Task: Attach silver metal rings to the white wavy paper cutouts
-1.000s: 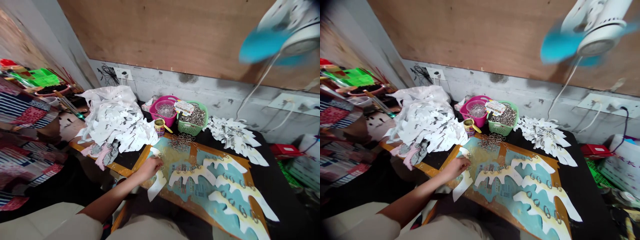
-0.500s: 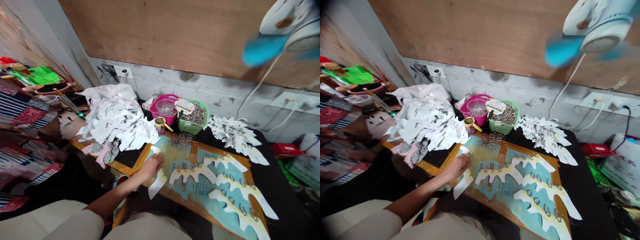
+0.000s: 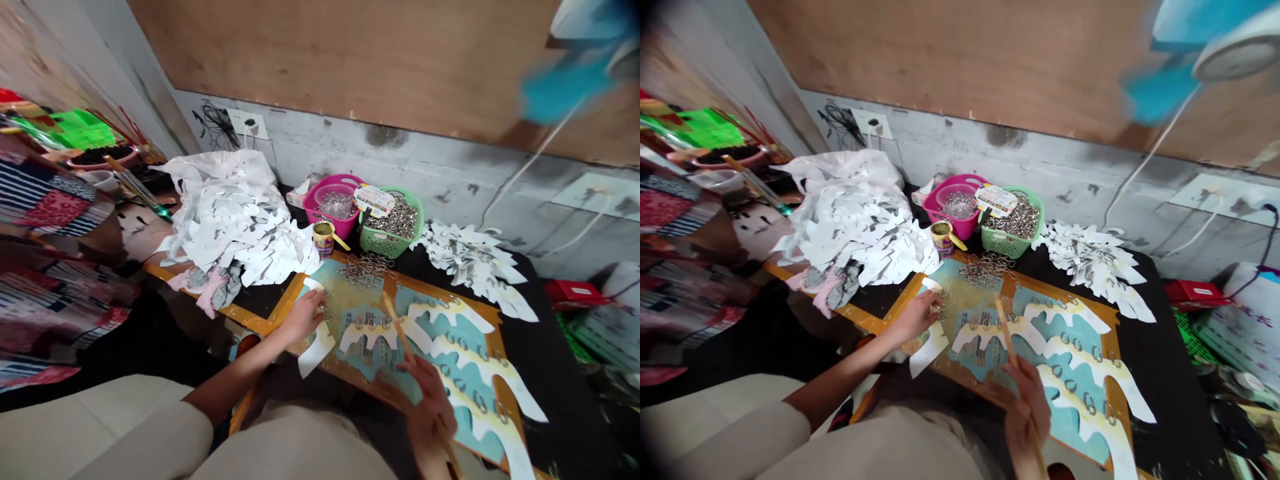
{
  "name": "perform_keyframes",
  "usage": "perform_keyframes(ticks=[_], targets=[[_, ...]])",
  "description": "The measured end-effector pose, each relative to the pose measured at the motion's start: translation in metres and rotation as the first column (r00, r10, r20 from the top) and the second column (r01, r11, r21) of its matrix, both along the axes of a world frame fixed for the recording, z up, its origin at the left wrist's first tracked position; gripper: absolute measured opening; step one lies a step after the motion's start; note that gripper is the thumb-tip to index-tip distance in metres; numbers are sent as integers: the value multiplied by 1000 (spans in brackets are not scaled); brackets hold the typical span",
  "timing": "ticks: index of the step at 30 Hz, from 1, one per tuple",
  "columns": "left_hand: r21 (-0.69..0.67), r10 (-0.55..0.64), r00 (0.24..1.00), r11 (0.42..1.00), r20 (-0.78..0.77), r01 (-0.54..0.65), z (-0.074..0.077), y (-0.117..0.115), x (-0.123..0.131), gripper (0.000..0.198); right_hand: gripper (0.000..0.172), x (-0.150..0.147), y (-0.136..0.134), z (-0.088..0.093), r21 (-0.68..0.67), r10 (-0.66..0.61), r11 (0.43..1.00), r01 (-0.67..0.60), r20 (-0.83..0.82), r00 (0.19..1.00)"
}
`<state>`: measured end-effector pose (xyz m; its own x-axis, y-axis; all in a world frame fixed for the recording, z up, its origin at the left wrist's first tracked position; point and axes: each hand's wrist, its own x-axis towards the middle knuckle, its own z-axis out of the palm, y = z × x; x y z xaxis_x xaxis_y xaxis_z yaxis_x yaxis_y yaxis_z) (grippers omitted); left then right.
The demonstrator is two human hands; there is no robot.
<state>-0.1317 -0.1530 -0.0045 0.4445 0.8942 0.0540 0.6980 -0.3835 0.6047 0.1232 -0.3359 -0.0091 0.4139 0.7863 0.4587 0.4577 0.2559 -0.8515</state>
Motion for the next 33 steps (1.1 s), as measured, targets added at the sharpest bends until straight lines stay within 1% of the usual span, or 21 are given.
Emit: perform_keyframes(ticks=[2,5,7,9,16,21,23,26,28,30,31,33], targets=[[-6,15,1000,1000,10,-15,-1,1,-2,23,47,-16,7,3,-12,120,993,-120,27,992],[-9,26,999,1000,21,-26,-2,1,-3,24,37,-25,14,14,-40,272,962,-271,18,962],[-12,30,999,999,28,-30,-2,1,-2,23,35,-27,18,18,-56,329,943,-328,16,944],[-19,36,999,999,34,-35,-1,0,-1,23,32,-30,21,17,-87,367,928,-363,25,930],[-43,53,996,998,71,-50,0,1,-2,20,26,-40,26,6,-137,346,931,-338,40,937],[-24,31,994,999,108,-28,6,0,-12,12,27,-38,27,6,-150,354,926,-345,35,935],[-7,-15,995,1000,100,16,8,-4,-14,15,28,-38,28,7,-144,363,923,-356,26,932],[3,-122,991,993,52,122,7,-10,-15,22,29,-39,29,6,-137,359,925,-355,4,933],[6,-158,987,987,27,158,5,-12,-14,24,31,-39,28,3,-162,369,915,-369,-31,929],[14,-159,987,987,16,159,3,-13,-13,25,34,-39,27,-2,-177,361,912,-371,-89,928],[19,-159,987,987,11,159,2,-13,-12,26,37,-39,26,-5,-170,333,920,-352,-130,934],[30,-159,987,987,5,159,2,-13,-12,27,43,-37,24,-10,-145,227,953,-265,-233,946]])
